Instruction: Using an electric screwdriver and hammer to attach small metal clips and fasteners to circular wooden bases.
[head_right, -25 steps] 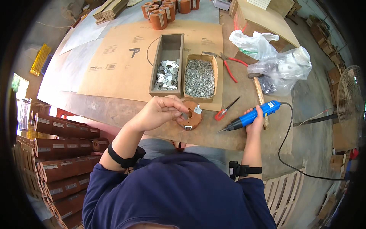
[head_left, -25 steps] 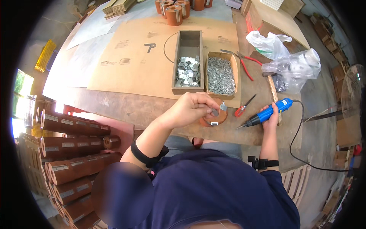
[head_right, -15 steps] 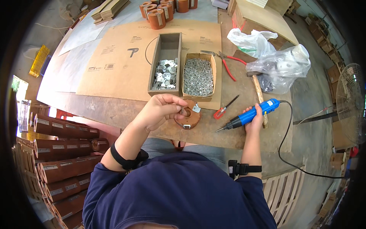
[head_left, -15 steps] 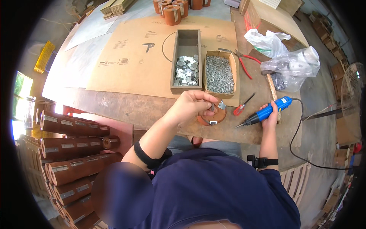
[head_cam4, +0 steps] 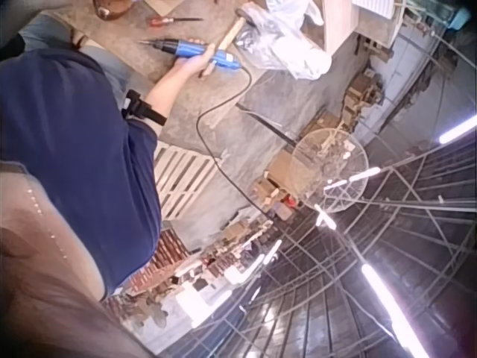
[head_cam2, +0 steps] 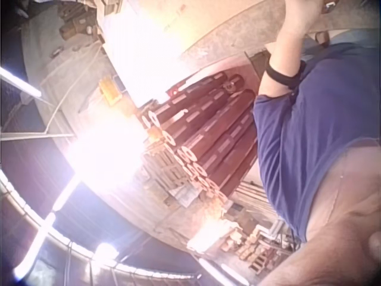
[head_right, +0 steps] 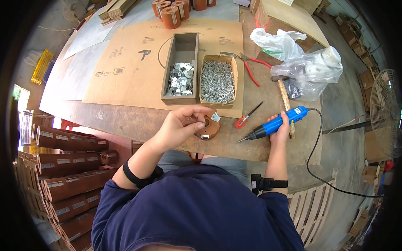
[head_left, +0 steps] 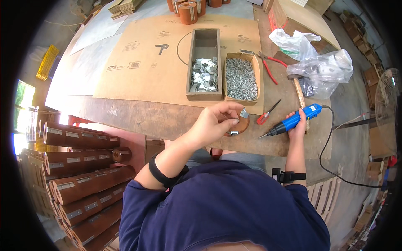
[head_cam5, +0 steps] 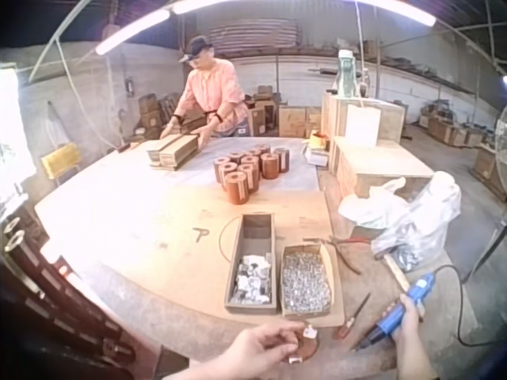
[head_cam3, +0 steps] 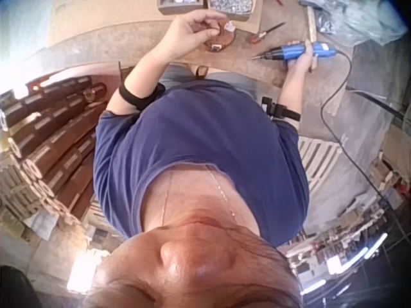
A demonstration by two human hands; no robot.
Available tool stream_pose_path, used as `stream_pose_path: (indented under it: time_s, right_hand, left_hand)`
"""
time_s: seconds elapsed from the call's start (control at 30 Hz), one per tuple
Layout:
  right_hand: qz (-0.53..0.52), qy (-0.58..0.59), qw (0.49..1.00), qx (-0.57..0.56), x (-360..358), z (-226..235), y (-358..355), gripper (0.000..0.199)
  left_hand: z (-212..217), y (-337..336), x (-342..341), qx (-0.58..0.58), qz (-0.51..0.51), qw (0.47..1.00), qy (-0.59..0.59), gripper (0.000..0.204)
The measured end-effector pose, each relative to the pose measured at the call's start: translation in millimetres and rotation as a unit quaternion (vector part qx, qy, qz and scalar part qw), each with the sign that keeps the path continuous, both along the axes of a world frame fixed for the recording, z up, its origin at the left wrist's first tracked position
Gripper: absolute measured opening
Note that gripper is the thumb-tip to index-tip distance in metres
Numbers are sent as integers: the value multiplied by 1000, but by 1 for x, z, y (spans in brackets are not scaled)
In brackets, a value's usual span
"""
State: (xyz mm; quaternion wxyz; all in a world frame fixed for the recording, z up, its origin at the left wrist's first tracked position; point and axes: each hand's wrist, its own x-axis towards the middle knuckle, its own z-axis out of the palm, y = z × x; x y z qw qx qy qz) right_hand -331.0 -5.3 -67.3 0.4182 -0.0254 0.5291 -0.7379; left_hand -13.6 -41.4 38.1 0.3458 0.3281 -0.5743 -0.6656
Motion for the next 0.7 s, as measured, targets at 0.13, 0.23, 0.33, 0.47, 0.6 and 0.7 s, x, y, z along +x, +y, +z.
stream_pose_path:
  time_s: [0.13,0.23,0.33,0.47,0.6,0.7]
  right_hand:
    - [1,0,1000,-2,0,1,0,27]
    - [3,1,1000,-3,-2,-1,1,28]
    - [5,5,1000,-4,-2,-2,1,29]
    - [1,3,1000,-4,-3,-3,0,29]
    - [-3,10,1000,-2,-1,-2,0,30]
    - [-3,3,1000,-11,-3,-4,1,31]
  left_hand:
    - [-3,-1,4,-305,5,943,-133,23]
    - [-5,2,5,-330,15,934,-137,23]
    - [-8,7,5,-391,15,910,-133,22]
    - [-19,12,6,-562,17,813,-151,22]
    - [-27,19,6,-577,35,799,-164,22]
    - [-28,21,4,-554,47,814,-167,20]
